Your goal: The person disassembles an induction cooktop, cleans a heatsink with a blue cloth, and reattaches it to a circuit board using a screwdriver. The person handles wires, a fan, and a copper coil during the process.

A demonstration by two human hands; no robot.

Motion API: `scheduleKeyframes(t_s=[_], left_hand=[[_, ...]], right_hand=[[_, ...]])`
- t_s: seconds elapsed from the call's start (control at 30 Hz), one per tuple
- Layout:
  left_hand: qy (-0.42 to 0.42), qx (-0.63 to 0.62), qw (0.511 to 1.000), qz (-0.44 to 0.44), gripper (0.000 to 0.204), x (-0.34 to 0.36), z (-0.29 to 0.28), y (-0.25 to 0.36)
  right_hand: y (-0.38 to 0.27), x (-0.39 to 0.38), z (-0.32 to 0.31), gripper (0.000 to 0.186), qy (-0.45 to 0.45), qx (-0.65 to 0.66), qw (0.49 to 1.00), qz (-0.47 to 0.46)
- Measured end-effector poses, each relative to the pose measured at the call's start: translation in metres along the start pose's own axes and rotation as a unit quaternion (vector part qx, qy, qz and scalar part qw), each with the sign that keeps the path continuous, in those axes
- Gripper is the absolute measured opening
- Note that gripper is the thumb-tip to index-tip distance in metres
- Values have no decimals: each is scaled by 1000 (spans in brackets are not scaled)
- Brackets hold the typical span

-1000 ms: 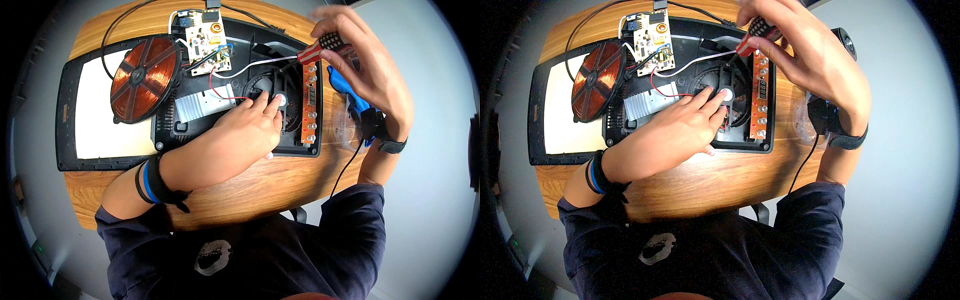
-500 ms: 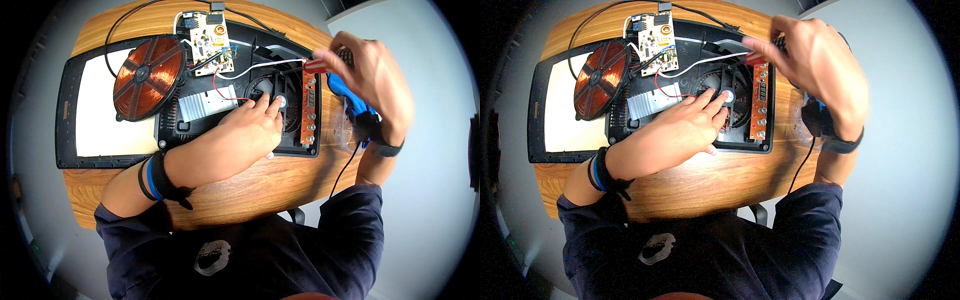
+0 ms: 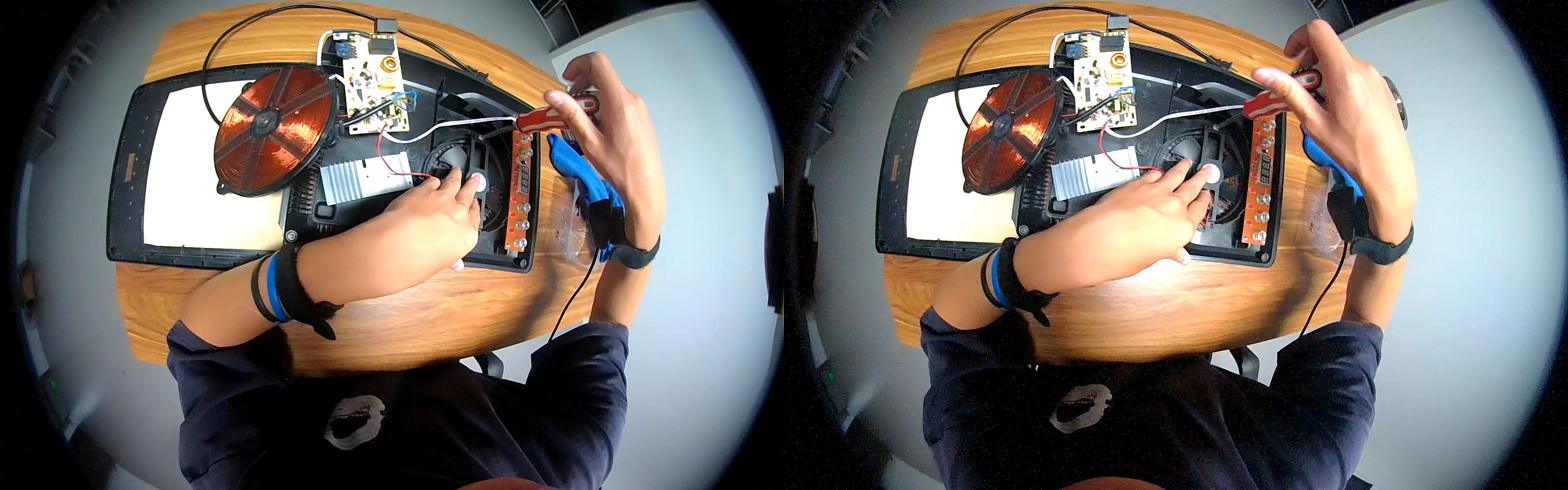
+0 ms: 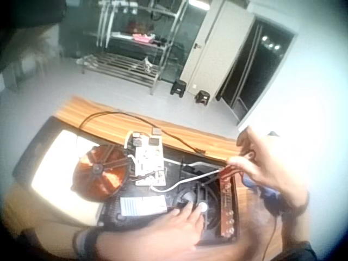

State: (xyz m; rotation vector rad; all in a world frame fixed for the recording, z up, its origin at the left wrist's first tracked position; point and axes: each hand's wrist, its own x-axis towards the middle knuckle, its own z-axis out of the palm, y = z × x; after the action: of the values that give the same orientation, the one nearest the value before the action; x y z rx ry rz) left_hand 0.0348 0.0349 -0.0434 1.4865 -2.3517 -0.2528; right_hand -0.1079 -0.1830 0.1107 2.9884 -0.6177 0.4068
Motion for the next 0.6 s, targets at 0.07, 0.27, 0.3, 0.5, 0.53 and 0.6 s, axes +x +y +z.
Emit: scheduleKeyframes(t_s=[0.07,0.27,0.3,0.5,0.53,0.6], left_hand=[[7,-4,1000,-4,74,-2,1,-1],[14,5,1000,-1,74,-2,0,-1],[18,8,1000,-2,74,-3,2,-1],[27,24,999,5,74,-2,2,0],[27,26,999,2,75,-2,2,1],[36,46,998,-5,77,-5,6,2]], right_hand=[[2,5,-1,43,1,71,994,-87],[6,0,-13,37,-109,203,969,-85],[-2,-1,-6,32,-36,168,984,-48],[-6,-12,-6,35,78,21,995,58],[-6,-14,-7,35,97,14,993,64],[-1,-21,-8,33,141,23,989,47]])
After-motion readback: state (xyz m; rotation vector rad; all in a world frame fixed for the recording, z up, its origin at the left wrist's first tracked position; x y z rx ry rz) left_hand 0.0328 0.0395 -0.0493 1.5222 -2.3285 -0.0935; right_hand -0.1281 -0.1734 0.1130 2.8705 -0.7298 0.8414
